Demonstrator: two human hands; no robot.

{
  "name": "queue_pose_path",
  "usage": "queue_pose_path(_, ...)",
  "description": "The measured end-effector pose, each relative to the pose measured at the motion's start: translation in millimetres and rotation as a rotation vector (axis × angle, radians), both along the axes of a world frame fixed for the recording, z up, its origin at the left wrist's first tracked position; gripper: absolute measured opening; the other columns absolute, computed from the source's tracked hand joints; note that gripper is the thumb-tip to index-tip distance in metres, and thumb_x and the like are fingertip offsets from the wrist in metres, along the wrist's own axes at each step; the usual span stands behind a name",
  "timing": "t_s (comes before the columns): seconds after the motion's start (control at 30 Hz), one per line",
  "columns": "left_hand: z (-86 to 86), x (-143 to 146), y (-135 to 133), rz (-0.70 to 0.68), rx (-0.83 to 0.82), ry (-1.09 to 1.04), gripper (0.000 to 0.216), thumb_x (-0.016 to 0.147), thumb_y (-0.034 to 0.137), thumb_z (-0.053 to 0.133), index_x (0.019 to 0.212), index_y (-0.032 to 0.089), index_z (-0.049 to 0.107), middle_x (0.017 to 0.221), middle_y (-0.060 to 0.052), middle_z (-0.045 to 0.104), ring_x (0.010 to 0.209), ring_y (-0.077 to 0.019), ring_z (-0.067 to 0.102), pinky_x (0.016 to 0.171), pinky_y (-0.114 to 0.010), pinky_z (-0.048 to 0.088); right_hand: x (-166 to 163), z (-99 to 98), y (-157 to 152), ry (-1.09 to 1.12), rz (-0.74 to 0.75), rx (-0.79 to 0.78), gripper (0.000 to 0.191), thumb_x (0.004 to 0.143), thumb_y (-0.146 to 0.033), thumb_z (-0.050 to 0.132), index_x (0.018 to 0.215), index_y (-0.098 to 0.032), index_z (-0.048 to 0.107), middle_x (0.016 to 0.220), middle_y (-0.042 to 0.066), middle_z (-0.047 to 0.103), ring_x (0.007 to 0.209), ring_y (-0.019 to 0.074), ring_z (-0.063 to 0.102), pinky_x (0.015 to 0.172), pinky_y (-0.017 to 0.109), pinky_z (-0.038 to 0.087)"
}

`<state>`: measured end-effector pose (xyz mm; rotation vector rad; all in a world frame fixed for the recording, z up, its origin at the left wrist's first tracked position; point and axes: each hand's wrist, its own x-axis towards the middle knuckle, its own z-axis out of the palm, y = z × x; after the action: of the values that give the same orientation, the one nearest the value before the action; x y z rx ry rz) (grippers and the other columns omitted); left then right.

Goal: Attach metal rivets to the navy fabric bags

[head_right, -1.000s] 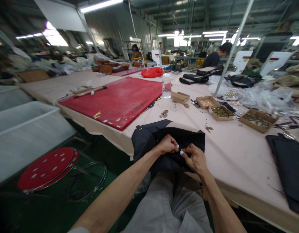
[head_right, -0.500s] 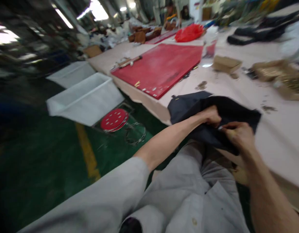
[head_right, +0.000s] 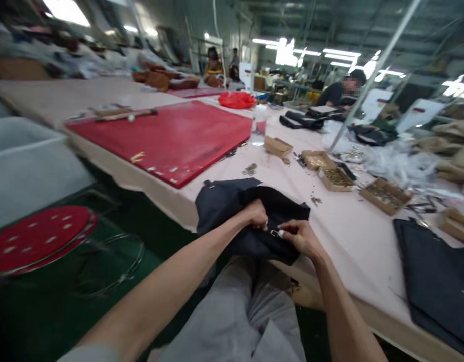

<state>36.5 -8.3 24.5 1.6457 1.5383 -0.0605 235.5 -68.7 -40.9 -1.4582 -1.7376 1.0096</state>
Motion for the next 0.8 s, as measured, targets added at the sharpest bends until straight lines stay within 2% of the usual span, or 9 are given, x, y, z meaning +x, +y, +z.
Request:
queue_pose_path(0.1, -13.0, 9.8, 29.7, -0.133, -0.033, 0.032, 0.010, 0.065, 0.012, 0.078, 0.060, 0.008, 0.070, 0.052, -0.004, 0.062, 0.053, -0.0137, 0.061, 0.059, -0.023, 0.055, 56.4, 0.8, 26.2, -0.028, -0.269, 0.051, 0.042, 0.071, -0.041, 0.066, 0.099, -0.013, 0.076, 0.070, 0.006, 0.072, 0.058, 0.0171, 0.060, 0.053, 0.026, 0.042)
queue_pose_path(0.17, -21.5, 8.5, 35.5, -0.118, -0.019, 0.004, 0.007, 0.061, 0.009, 0.076, 0.056, 0.010, 0.071, 0.051, -0.004, 0.062, 0.049, -0.0127, 0.060, 0.056, -0.022, 0.055, 91.2, 1.1, 43.2, -0.148, -0.446, 0.109, 0.040, 0.068, -0.037, 0.065, 0.097, -0.013, 0.077, 0.067, 0.006, 0.071, 0.057, 0.0174, 0.061, 0.053, 0.025, 0.041)
queue_pose_path(0.27, -27.1, 0.9, 33.0, -0.081, -0.008, -0.039, 0.007, 0.058, 0.007, 0.076, 0.055, 0.010, 0.071, 0.054, -0.004, 0.065, 0.047, -0.0119, 0.059, 0.053, -0.022, 0.055, 116.6, -2.4, 71.6, -0.318, -0.554, 0.134, 0.039, 0.068, -0.035, 0.062, 0.096, -0.015, 0.078, 0.068, 0.006, 0.073, 0.062, 0.0195, 0.064, 0.056, 0.025, 0.044)
queue_pose_path(0.37, -24.1, -5.2, 29.9, -0.041, -0.001, -0.060, 0.006, 0.057, 0.007, 0.076, 0.057, 0.011, 0.072, 0.055, -0.004, 0.067, 0.046, -0.0117, 0.060, 0.051, -0.021, 0.054, 118.2, -7.3, 97.5, -0.436, -0.563, 0.139, 0.037, 0.071, -0.035, 0.061, 0.098, -0.017, 0.078, 0.079, 0.007, 0.076, 0.073, 0.0210, 0.069, 0.064, 0.024, 0.047)
queue_pose_path(0.5, -18.2, -9.6, 28.5, -0.001, -0.007, -0.103, 0.007, 0.056, 0.006, 0.076, 0.059, 0.012, 0.074, 0.054, -0.003, 0.067, 0.043, -0.0109, 0.058, 0.048, -0.019, 0.053, 114.8, -9.6, 117.4, -0.562, -0.564, 0.109, 0.024, 0.073, -0.029, 0.064, 0.090, -0.020, 0.078, 0.091, 0.010, 0.077, 0.086, 0.0228, 0.070, 0.071, 0.024, 0.047)
queue_pose_path(0.63, -14.0, -11.9, 25.2, 0.022, -0.018, -0.123, 0.009, 0.055, 0.004, 0.075, 0.054, 0.011, 0.070, 0.052, -0.003, 0.065, 0.041, -0.0107, 0.057, 0.047, -0.020, 0.052, 113.2, -3.2, 123.0, -0.702, -0.505, 0.026, 0.021, 0.076, -0.024, 0.063, 0.089, -0.019, 0.077, 0.092, 0.013, 0.076, 0.088, 0.0239, 0.070, 0.069, 0.025, 0.044)
queue_pose_path(0.8, -6.6, -12.0, 22.0, 0.034, -0.020, -0.110, 0.013, 0.055, 0.003, 0.074, 0.049, 0.012, 0.066, 0.051, -0.002, 0.065, 0.043, -0.0112, 0.058, 0.049, -0.020, 0.054, 108.5, 11.7, 120.5, -0.716, -0.433, -0.012, 0.016, 0.076, -0.026, 0.067, 0.085, -0.015, 0.074, 0.080, 0.013, 0.074, 0.079, 0.0232, 0.068, 0.063, 0.024, 0.040)
